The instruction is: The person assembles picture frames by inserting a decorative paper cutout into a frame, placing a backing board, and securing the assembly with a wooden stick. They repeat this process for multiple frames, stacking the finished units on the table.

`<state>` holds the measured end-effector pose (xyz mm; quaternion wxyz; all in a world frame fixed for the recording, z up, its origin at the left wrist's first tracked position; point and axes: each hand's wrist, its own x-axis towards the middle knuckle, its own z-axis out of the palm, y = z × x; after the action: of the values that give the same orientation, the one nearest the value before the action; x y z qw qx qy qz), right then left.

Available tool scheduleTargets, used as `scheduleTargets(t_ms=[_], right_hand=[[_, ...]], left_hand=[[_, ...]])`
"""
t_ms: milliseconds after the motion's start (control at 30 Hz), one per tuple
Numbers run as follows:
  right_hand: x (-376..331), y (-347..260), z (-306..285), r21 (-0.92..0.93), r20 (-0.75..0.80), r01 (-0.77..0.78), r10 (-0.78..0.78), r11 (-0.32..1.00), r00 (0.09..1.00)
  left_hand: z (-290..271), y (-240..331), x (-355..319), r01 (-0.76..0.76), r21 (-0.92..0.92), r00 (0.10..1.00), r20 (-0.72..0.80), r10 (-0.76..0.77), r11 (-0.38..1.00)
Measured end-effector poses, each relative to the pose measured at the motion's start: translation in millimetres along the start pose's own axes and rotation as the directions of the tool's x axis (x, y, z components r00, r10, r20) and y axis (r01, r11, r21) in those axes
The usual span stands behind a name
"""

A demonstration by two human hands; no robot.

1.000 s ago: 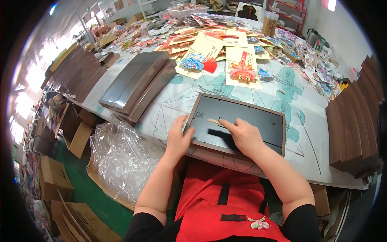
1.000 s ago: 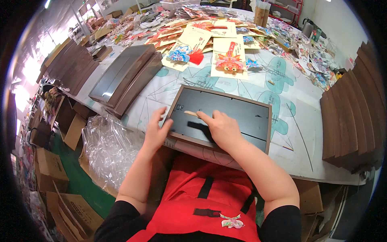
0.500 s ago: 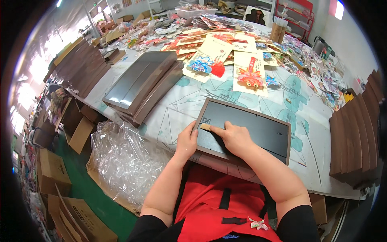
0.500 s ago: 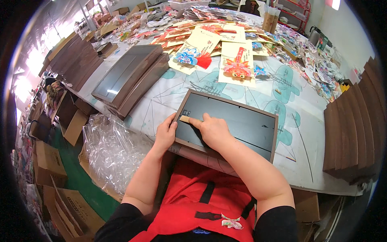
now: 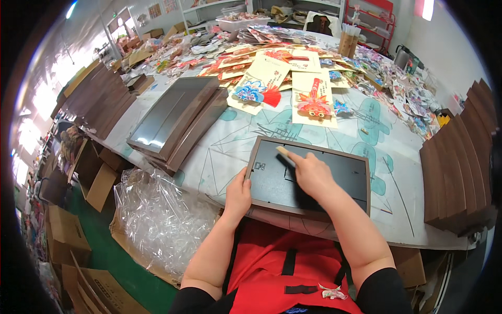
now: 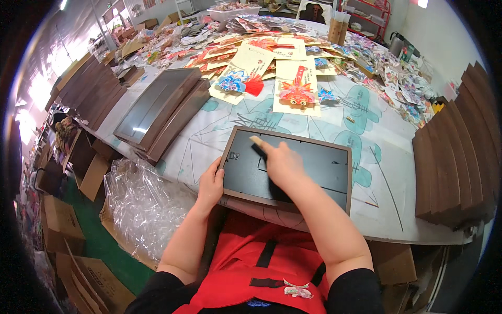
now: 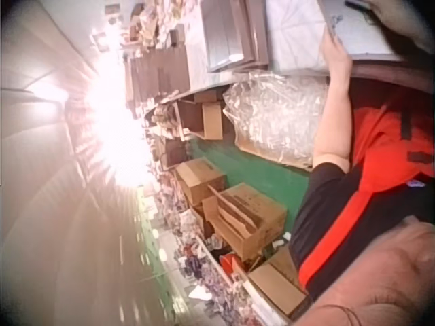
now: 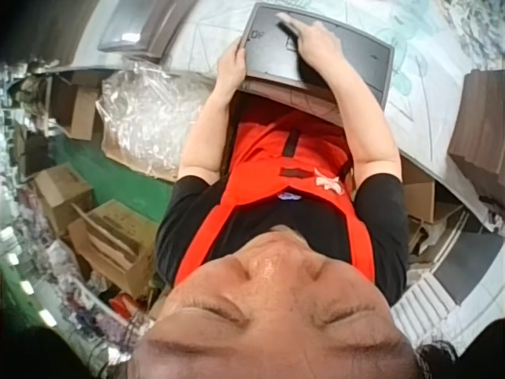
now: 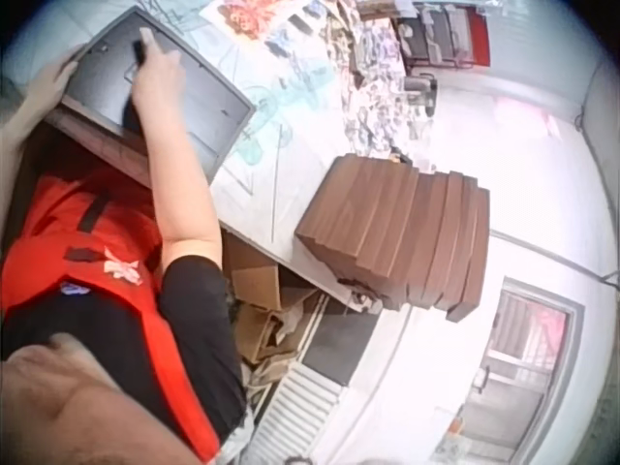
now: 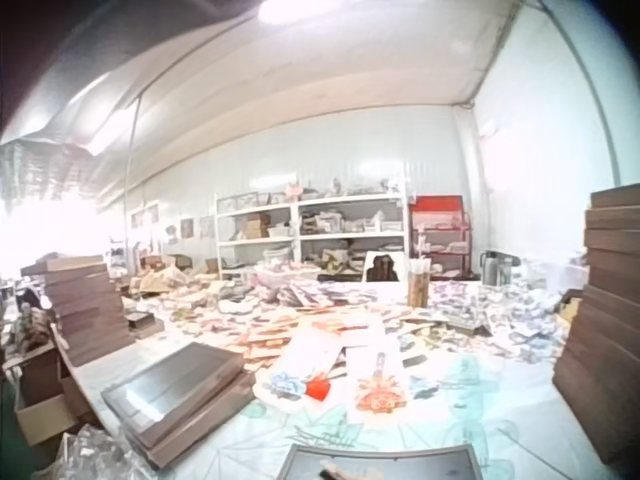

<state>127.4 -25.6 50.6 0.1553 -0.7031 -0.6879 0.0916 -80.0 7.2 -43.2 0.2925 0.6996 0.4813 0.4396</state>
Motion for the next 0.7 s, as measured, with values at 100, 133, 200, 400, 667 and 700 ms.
scheduleTargets(t_ms=[100, 133, 200, 400, 667, 700], right_hand=[[3, 16, 8, -0.085, 0.111, -0.022, 0.031, 0.996, 0.993], [3, 17, 11, -0.083, 0.104, -0.026, 0.035, 0.996, 0.994], [3, 12, 20, -0.075, 0.102, -0.016, 0.024, 0.997, 0.994], [9, 0, 28, -0.070, 0.046, -0.071, 0.074, 0.995, 0.996], [22, 23, 26, 0.367, -0.022, -0.055, 0.068, 0.929, 0.997], [24, 30, 23, 0.489, -0.072, 0.006, 0.033, 0.872, 0.997]], left_hand=[[3, 19, -8, -0.006, 0.008, 1.000, 0.001, 0.006, 1.000], [4, 23, -9, -0.009, -0.007, 1.000, 0.010, 0.009, 1.000], [4, 19, -13, -0.034, -0.016, 0.999, -0.009, 0.033, 0.999], [2, 15, -13, -0.015, -0.029, 1.000, 0.007, 0.015, 0.999], [-3, 19, -11, 0.052, -0.057, 0.995, 0.085, -0.047, 0.997], [-1, 15, -10, 0.032, -0.053, 0.997, 0.077, -0.028, 0.998]])
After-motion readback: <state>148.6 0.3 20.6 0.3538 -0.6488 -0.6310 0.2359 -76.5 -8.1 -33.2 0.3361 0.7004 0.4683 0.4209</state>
